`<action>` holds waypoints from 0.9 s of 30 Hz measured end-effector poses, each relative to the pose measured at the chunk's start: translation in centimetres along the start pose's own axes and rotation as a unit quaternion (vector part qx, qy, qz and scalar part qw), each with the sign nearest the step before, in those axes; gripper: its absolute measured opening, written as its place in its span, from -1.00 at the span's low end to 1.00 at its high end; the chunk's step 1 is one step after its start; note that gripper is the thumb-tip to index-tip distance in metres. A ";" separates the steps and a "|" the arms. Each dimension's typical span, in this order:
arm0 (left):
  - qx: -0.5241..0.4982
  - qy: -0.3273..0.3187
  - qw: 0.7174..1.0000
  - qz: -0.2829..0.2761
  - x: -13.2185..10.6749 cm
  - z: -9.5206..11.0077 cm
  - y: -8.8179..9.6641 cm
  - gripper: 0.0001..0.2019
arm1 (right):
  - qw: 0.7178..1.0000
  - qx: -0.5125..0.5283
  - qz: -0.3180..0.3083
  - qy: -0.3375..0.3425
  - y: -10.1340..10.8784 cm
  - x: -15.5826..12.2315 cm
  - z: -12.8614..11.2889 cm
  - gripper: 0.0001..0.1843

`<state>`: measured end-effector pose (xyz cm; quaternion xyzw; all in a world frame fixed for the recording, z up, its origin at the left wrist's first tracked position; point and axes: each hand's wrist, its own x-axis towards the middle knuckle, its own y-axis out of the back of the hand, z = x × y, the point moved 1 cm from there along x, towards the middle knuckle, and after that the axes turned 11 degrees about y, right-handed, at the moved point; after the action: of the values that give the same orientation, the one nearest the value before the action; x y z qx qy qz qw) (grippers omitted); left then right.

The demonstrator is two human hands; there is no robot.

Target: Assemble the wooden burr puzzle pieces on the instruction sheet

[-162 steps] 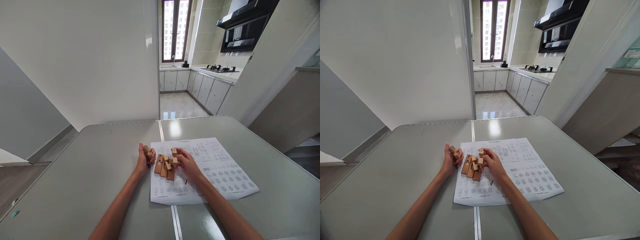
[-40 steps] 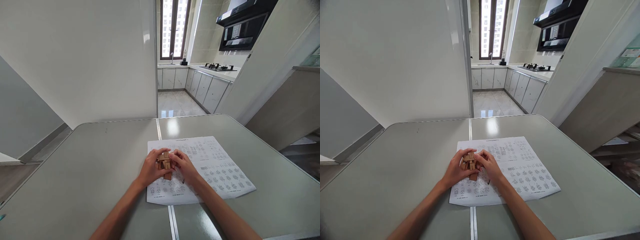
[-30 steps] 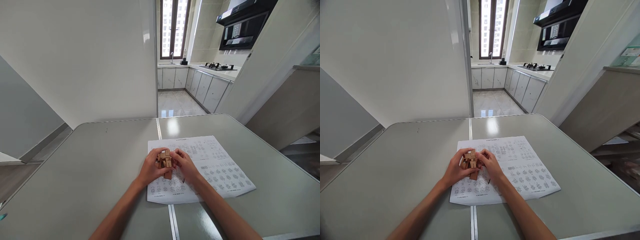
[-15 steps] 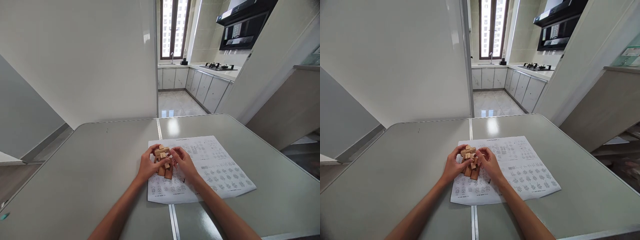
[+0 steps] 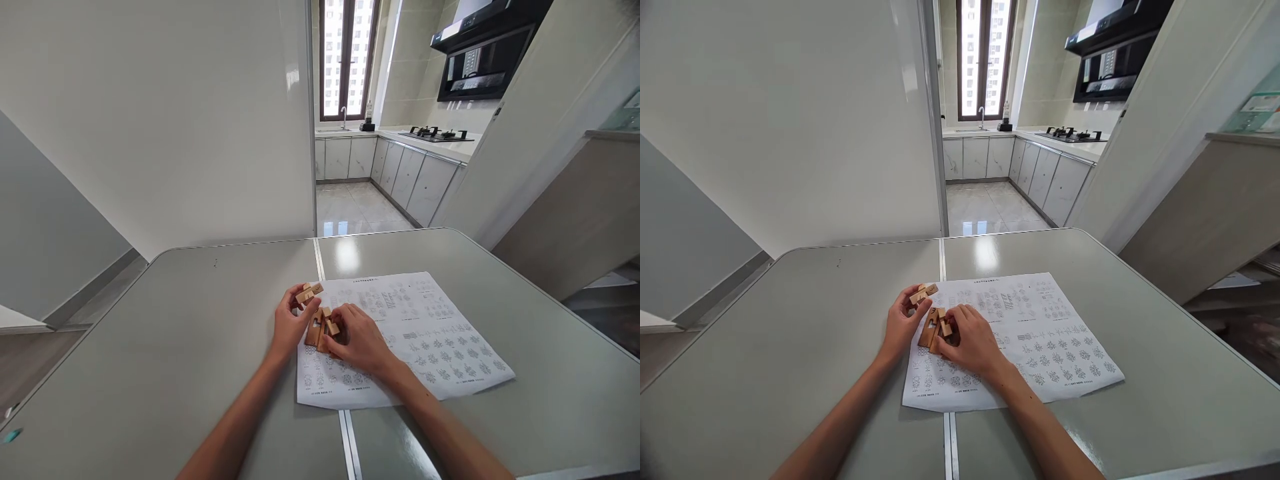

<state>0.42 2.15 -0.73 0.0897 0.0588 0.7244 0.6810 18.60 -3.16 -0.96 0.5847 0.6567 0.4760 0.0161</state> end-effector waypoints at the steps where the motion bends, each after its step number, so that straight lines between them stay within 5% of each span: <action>1: 0.007 -0.008 1.000 0.004 0.0 0.0 0.0 -0.51 | 1.000 -0.010 -0.001 0.006 -0.1 0.0 0.1 -0.80; 6: 0.030 -0.034 0.999 0.012 -0.1 0.0 -0.1 -0.46 | 1.000 -0.027 0.004 0.014 -0.5 -0.2 1.0 -0.95; 27: 0.113 -0.112 0.987 0.005 -1.0 0.6 -0.4 -0.36 | 0.997 0.001 0.071 0.003 0.3 -0.2 1.5 -0.68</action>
<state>1.03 1.17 -0.28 0.2472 0.0632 0.7021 0.6648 19.75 -2.44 -1.63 0.6285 0.6140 0.4770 -0.0198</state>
